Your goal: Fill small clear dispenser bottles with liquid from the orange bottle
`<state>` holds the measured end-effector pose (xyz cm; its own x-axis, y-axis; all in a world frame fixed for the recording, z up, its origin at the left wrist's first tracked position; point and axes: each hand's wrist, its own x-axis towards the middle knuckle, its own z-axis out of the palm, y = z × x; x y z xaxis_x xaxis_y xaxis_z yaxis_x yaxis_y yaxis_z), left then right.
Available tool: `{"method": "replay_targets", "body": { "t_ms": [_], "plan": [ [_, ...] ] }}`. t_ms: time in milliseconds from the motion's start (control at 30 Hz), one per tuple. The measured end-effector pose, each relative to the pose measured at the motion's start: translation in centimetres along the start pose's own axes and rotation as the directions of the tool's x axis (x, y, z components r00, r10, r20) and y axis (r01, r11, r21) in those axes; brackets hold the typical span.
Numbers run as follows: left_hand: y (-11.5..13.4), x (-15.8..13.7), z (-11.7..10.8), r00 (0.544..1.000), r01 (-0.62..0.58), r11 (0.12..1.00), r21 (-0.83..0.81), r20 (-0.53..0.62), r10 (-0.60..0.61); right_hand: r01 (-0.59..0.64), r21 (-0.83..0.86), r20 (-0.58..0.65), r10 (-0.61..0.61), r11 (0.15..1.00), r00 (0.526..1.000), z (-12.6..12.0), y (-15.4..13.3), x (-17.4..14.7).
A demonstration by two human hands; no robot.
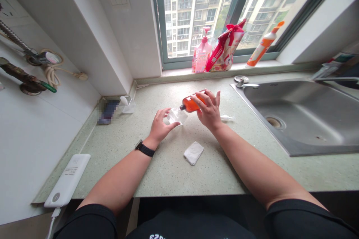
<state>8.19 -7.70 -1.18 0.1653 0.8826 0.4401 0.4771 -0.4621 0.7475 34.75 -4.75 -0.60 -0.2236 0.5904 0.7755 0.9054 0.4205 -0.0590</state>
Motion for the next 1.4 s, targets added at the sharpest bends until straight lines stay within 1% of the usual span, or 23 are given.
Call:
{"method": "replay_targets", "body": {
  "t_ms": [167, 367, 733, 1067, 1267, 1400],
  "plan": [
    [-0.05, 0.03, 0.04, 1.0, 0.005, 1.0, -0.001, 0.003, -0.005, 0.007, 0.025, -0.026, -0.006, 1.0, 1.0, -0.13, -0.15, 0.03],
    [0.12, 0.02, -0.02, 1.0, 0.008, 1.0, -0.009, 0.004, -0.008, -0.028, 0.044, 0.022, 0.027, 0.999, 0.999, -0.33, -0.32, 0.09],
    [0.28, -0.08, -0.05, 0.999, 0.052, 0.999, -0.01, 0.007, -0.051, -0.009, 0.062, 0.005, 0.008, 0.998, 1.0, -0.35, -0.28, 0.02],
    [0.36, -0.04, -0.03, 0.999, 0.002, 1.0, -0.026, -0.044, -0.003, 0.009, 0.042, 0.021, -0.01, 0.999, 1.0, -0.19, -0.11, -0.08],
    [0.35, 0.01, -0.16, 0.999, -0.013, 0.999, -0.034, -0.048, 0.011, -0.008, 0.043, 0.04, 0.006, 0.999, 0.999, -0.14, -0.26, -0.08],
    [0.59, 0.0, -0.27, 0.999, -0.01, 0.999, -0.053, -0.045, 0.007, -0.042, 0.067, 0.058, 0.038, 0.997, 0.998, -0.26, -0.3, -0.05]
  ]
}}
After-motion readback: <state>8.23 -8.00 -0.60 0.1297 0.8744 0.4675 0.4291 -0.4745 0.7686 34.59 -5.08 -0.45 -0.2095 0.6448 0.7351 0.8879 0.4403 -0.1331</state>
